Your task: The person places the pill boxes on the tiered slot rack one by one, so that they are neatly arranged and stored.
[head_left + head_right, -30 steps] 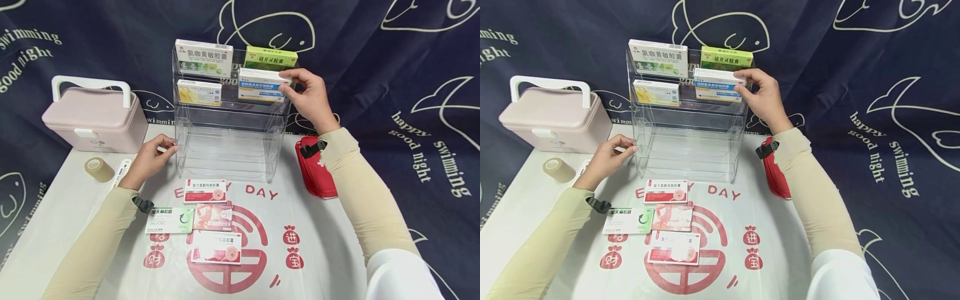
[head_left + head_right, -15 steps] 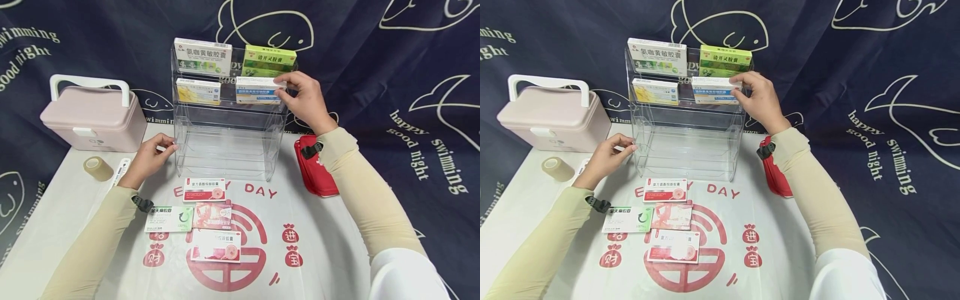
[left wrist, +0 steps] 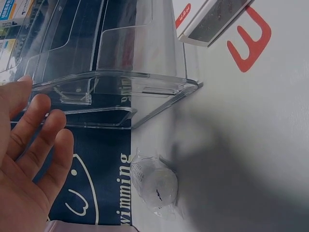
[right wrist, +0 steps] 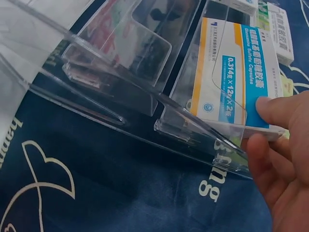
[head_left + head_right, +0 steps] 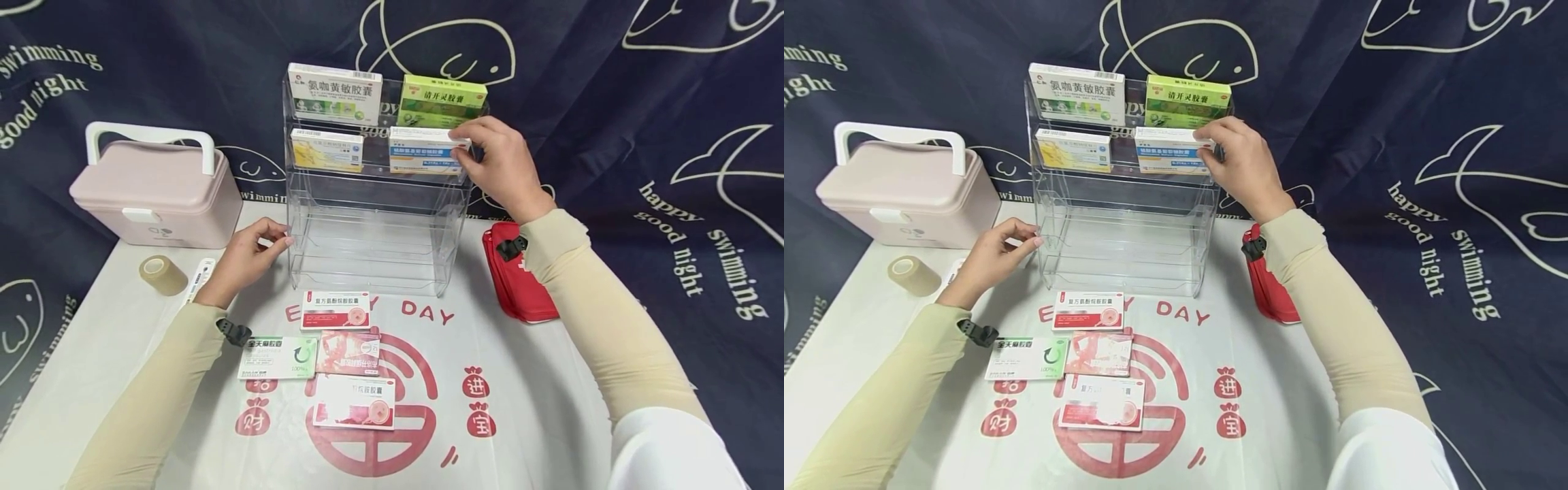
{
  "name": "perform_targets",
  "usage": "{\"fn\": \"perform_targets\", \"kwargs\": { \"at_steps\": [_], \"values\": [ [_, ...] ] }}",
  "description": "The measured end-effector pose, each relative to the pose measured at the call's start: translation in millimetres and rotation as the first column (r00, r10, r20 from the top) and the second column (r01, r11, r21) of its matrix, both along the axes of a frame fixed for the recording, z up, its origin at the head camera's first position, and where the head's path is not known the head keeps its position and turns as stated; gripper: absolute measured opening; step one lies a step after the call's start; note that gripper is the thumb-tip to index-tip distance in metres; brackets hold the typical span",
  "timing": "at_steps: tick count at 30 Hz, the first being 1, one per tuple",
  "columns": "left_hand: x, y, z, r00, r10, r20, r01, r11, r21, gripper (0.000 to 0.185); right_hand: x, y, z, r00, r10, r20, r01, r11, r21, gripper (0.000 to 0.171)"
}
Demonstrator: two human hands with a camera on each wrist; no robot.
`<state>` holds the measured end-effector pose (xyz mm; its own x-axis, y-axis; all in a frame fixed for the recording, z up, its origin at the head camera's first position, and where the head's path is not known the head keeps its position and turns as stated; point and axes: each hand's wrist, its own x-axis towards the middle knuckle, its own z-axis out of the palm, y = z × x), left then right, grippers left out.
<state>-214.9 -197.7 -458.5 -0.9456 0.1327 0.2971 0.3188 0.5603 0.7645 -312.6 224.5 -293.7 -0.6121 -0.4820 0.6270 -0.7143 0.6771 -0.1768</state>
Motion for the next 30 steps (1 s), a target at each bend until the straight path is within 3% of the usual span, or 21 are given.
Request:
{"fn": "perform_targets", "kwargs": {
  "at_steps": [5,11,22,30],
  "values": [
    [-0.6,-0.2,-0.4,1.0,0.003,0.01,-0.003,1.0,0.006,0.022,2.8,-0.3,2.5,0.999,0.012,-0.049,-0.011,0.999,0.034,0.024],
    [-1.3,-1.1,-2.1,1.0,0.004,0.01,-0.004,1.0,0.012,0.022,4.1,0.5,3.6,0.999,0.008,-0.051,-0.004,0.997,0.077,0.022],
    [-1.9,-0.3,-2.8,1.0,0.003,0.004,-0.003,1.0,0.013,0.021,7.5,1.0,6.2,0.996,-0.066,-0.056,0.077,0.974,0.212,0.016],
    [-1.5,-0.6,-2.6,1.0,0.001,-0.004,-0.001,1.0,0.013,0.021,9.1,0.1,7.0,0.994,-0.084,-0.076,0.1,0.966,0.238,0.018]
  ]
}}
